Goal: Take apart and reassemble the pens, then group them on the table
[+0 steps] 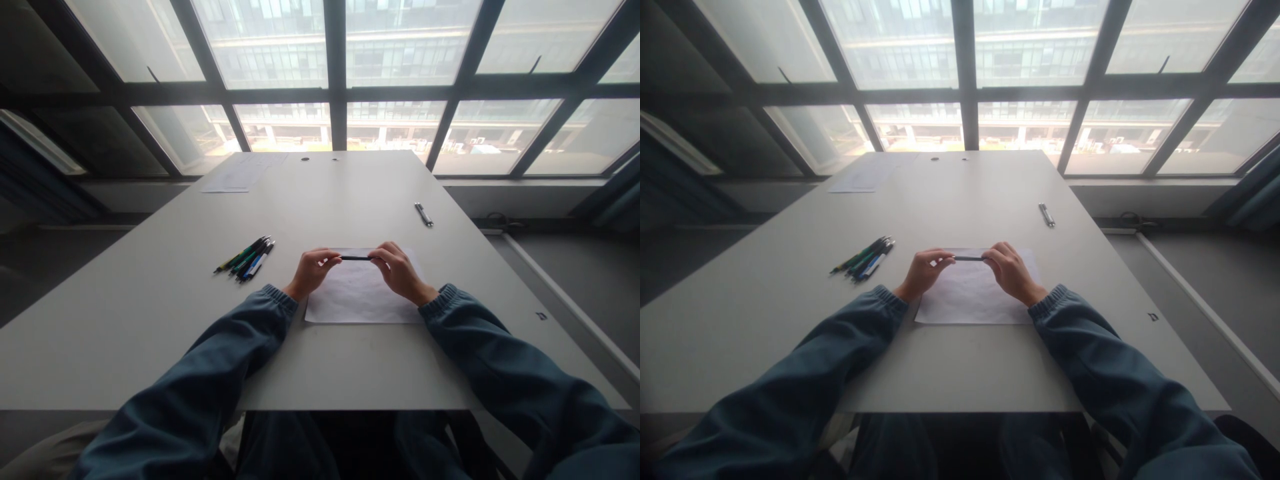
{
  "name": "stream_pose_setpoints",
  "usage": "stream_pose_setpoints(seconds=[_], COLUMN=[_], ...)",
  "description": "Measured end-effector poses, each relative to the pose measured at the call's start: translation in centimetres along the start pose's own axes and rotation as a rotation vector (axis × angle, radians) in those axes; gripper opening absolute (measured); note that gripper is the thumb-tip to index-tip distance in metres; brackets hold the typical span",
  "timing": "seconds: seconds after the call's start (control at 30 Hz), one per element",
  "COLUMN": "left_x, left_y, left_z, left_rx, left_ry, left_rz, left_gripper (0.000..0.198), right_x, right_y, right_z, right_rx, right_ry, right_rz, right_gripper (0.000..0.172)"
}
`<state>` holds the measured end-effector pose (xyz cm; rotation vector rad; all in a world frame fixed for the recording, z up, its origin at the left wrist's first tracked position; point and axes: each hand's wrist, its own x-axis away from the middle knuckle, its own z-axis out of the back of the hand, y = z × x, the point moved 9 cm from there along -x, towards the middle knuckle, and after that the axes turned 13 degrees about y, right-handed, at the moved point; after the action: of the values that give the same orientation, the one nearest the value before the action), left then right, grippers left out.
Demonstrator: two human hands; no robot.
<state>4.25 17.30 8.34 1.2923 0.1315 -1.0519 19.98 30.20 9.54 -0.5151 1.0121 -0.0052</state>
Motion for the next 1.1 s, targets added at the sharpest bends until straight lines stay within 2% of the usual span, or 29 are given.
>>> stream_pose_setpoints(seconds=[0.2, 0.4, 0.5, 0.6, 0.7, 0.77, 0.87, 0.93, 1.1], left_x=[-0.1, -0.1, -0.2, -0.2, -0.1, 0.1, 0.6, 0.6, 0.1], left_y=[0.8, 1.4, 1.2, 0.8, 0.7, 1.0, 1.7, 1.8, 0.1], left_z=[0.2, 0.3, 0.5, 0.9, 0.5, 0.0, -1.0, -1.2, -0.3], left_rx=[0.012, -0.014, -0.028, -0.058, -0.064, -0.037, 0.015, 0.028, -0.064], left_ry=[-0.001, 0.000, 0.033, 0.071, 0.032, -0.028, -0.139, -0.168, -0.067], left_rz=[-0.067, -0.117, -0.095, -0.059, -0.051, -0.073, -0.118, -0.117, -0.029], left_gripper=[0.024, 0.024, 0.025, 0.028, 0.031, 0.031, 0.032, 0.035, 0.041], right_x=[0.2, 0.3, 0.4, 0.7, 1.3, 1.5, 1.5, 1.1, 0.6], right_y=[0.3, 1.0, 1.6, 3.0, 4.4, 5.0, 5.5, 5.5, 5.6], right_z=[-0.4, -0.5, -0.4, -0.4, -1.0, -1.6, -1.9, -1.9, -1.2], right_rx=[-0.007, -0.009, -0.120, -0.358, -0.655, -0.813, -0.934, -0.981, -1.172], right_ry=[-0.051, -0.044, -0.012, 0.085, 0.183, 0.220, 0.246, 0.226, 0.266], right_rz=[-0.021, -0.080, -0.220, -0.477, -0.736, -0.856, -0.923, -0.921, -0.990], right_gripper=[0.020, 0.020, 0.018, 0.019, 0.027, 0.030, 0.036, 0.040, 0.044])
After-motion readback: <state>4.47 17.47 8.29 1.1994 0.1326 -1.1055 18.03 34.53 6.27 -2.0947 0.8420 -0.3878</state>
